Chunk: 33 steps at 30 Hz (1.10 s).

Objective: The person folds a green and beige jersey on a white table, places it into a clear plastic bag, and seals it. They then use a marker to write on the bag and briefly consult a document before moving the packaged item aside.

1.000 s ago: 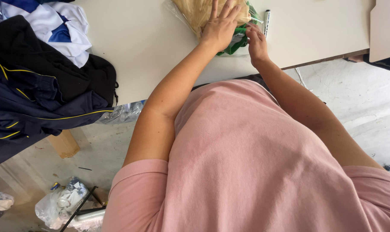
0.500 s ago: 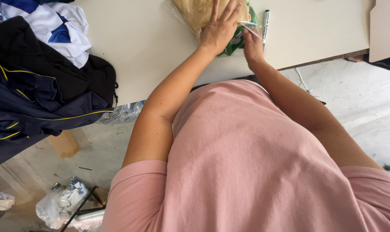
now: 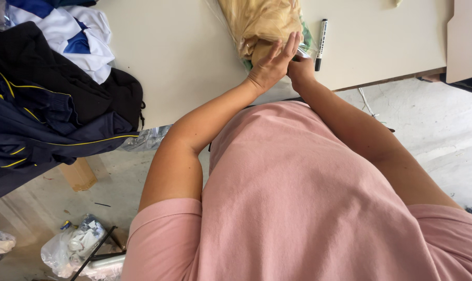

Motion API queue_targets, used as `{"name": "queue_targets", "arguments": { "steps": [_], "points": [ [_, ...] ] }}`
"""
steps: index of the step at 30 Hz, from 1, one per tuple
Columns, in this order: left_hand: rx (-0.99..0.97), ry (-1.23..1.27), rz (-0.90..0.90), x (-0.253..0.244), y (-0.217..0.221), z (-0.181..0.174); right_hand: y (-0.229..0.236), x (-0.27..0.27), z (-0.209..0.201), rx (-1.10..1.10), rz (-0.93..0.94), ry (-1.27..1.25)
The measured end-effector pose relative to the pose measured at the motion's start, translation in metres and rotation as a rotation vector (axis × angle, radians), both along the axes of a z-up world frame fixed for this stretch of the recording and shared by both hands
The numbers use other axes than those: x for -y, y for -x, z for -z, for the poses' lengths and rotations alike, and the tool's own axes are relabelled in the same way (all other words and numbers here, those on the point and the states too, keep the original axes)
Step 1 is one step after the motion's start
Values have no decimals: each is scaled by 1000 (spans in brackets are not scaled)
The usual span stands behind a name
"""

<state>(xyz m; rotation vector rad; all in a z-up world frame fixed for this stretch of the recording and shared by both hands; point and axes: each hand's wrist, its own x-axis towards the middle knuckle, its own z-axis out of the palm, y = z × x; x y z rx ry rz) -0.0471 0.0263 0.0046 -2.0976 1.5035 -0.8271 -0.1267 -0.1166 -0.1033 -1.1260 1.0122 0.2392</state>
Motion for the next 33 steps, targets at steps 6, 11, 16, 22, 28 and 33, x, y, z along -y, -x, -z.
{"name": "queue_targets", "arguments": {
  "steps": [6, 11, 16, 22, 28, 33],
  "points": [
    [-214, -15, -59, 9, -2, 12, -5, -8, -10, 49, 152, -212],
    [-351, 12, -117, 37, -12, 31, -2, -12, -3, 40, 32, -212],
    [-420, 179, -161, 48, 2, 42, 4, -1, 51, 332, 192, -570],
    [-853, 293, -187, 51, 14, 41, -3, 1, 80, 333, -720, 800],
    [-695, 610, -121, 30, -1, -9, -21, 12, 42, 454, 28, -519],
    [-952, 708, -614, 6, 6, -34, -20, 19, 22, 329, 266, -406]
  ]
}}
